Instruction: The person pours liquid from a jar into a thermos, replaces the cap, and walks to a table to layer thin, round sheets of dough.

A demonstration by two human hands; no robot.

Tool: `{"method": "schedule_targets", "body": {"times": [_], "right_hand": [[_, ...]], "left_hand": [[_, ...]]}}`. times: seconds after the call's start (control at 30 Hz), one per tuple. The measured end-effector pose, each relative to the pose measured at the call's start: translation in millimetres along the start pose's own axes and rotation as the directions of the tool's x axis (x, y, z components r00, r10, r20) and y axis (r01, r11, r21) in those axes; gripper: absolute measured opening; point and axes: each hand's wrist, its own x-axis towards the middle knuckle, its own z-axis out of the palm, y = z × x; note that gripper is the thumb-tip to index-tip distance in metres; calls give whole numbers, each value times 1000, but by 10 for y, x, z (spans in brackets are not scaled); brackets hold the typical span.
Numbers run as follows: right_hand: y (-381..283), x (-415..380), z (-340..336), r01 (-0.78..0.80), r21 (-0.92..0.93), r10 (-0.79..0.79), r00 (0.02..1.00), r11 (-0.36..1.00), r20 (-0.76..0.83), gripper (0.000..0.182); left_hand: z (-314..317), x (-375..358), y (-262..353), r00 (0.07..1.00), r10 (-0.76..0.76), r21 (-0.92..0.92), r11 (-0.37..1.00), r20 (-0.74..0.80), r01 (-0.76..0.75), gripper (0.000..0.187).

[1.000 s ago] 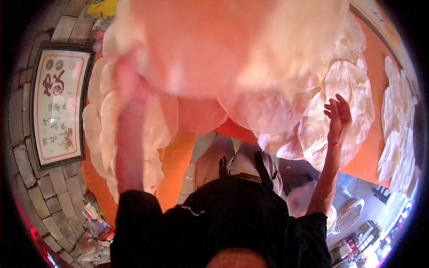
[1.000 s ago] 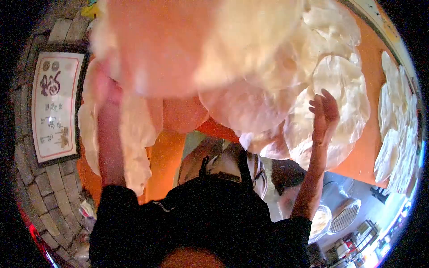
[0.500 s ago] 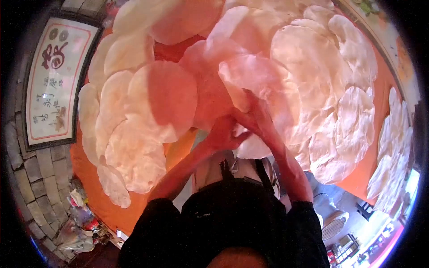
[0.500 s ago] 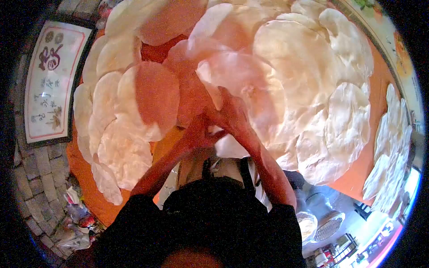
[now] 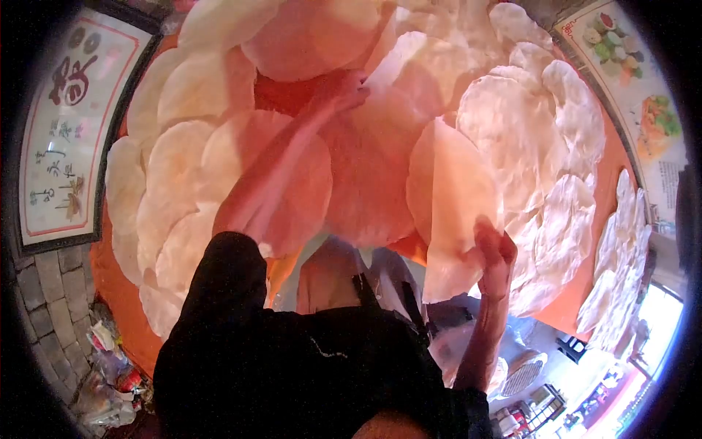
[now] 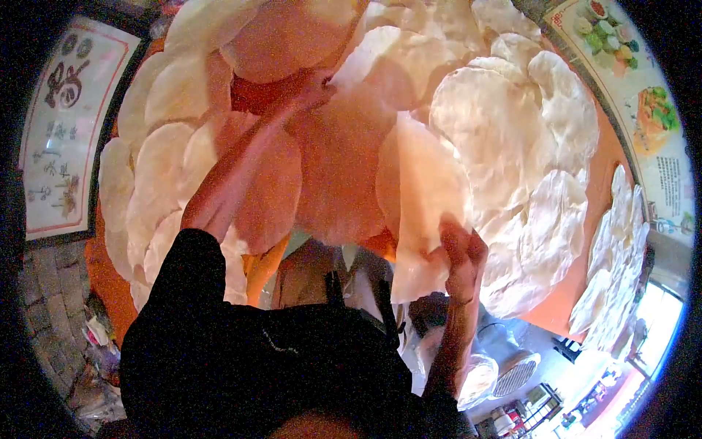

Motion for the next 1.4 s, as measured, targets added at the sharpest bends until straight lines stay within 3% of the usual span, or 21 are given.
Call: {"method": "schedule_targets", "body": {"times": [0.03, 0.13, 0.23, 0.33, 0.43, 0.53, 0.6, 0.67, 0.73, 0.83, 0.87, 0.9, 0.93, 0.97, 1.0, 1.03, 1.07, 1.1, 1.27, 1.33, 1.4], "right_hand": [[-6, -17, -8, -8, -19, 7, 1000, 1000, -28, 36], [-28, -64, 13, -53, 1, 53, 996, 999, -66, 34], [-75, -78, 112, -47, 30, 49, 997, 998, -65, 34], [-151, -90, 148, -17, -37, 16, 999, 999, -41, 36], [-180, -48, 89, 1, -96, -2, 1000, 995, -8, 40], [-177, -4, 66, 27, -117, -24, 999, 993, 33, 40], [-125, -29, 68, 41, -109, -38, 999, 993, 35, 40], [-158, -57, 87, 36, -91, -34, 999, 995, 28, 38], [-174, -73, 62, 21, -49, -20, 1000, 999, 11, 36], [-158, 26, -188, 107, 14, -107, 994, 994, -25, 31], [-358, 39, -273, 172, -90, -175, 984, 981, -21, 30], [-441, 122, -463, 247, -440, -294, 955, 863, -40, 28], [-740, 119, -433, 259, -269, -278, 960, 928, -33, 29], [-1040, 116, -404, 258, -90, -261, 965, 962, -26, 29], [-1237, 99, -273, 319, -153, -332, 941, 935, -65, 31], [-1436, 24, -41, 352, -180, -365, 930, 919, -45, 28], [-1547, -22, 170, 384, -207, -396, 918, 900, -22, 24], [-1445, 32, 263, 437, -268, -433, 898, 858, 79, 21], [-735, 155, 1300, 755, -407, -370, 623, 514, 689, 20], [-87, 324, 1502, 746, -448, -254, 616, 493, 745, 23], [-12, 181, 1593, 568, -380, -184, 698, 730, 692, 30]], "left_hand": [[-87, 27, 103, 984, -76, -60, 994, 163, 87, 43], [-453, -292, 787, 992, 37, 128, 990, 121, -53, 38], [-304, -117, 497, 985, -92, -31, 995, 143, 98, 36], [-334, -100, 370, 981, -55, -106, 991, 187, 76, 37], [-586, -209, 723, 930, 211, -89, 977, 299, -193, 39], [-262, 14, 534, 966, 63, 73, 994, 249, -84, 43], [-226, 102, -77, 916, 246, 55, 959, 318, -277, 48], [-59, 81, -384, 948, 177, 60, 978, 264, -199, 51], [50, 47, -392, 984, -162, 49, 986, 79, 158, 50], [-108, -108, -116, 965, -110, 57, 990, -238, 127, 47], [-206, -222, 72, 937, -91, 59, 991, -336, 117, 46], [-291, -339, 231, 898, -70, 65, 992, -435, 109, 45], [-308, -472, 329, 847, -51, 72, 992, -529, 105, 44], [-245, -618, 359, 917, -159, -433, 901, -367, -17, 41], [-154, -761, 362, 972, -161, -829, 557, -173, -56, 39], [-49, -948, 464, 991, -119, -922, 386, -58, -8, 37], [57, -1136, 566, 995, -75, -975, 210, 58, 73, 35], [204, -1331, 812, 988, -97, -924, 353, 117, 144, 34], [417, -1995, 1301, 934, -276, -911, -399, 226, 102, 35], [580, -2165, 1112, 935, -273, -913, -393, 226, 106, 35], [613, -2319, 1066, 930, -298, -947, -296, 214, 123, 35]]}}
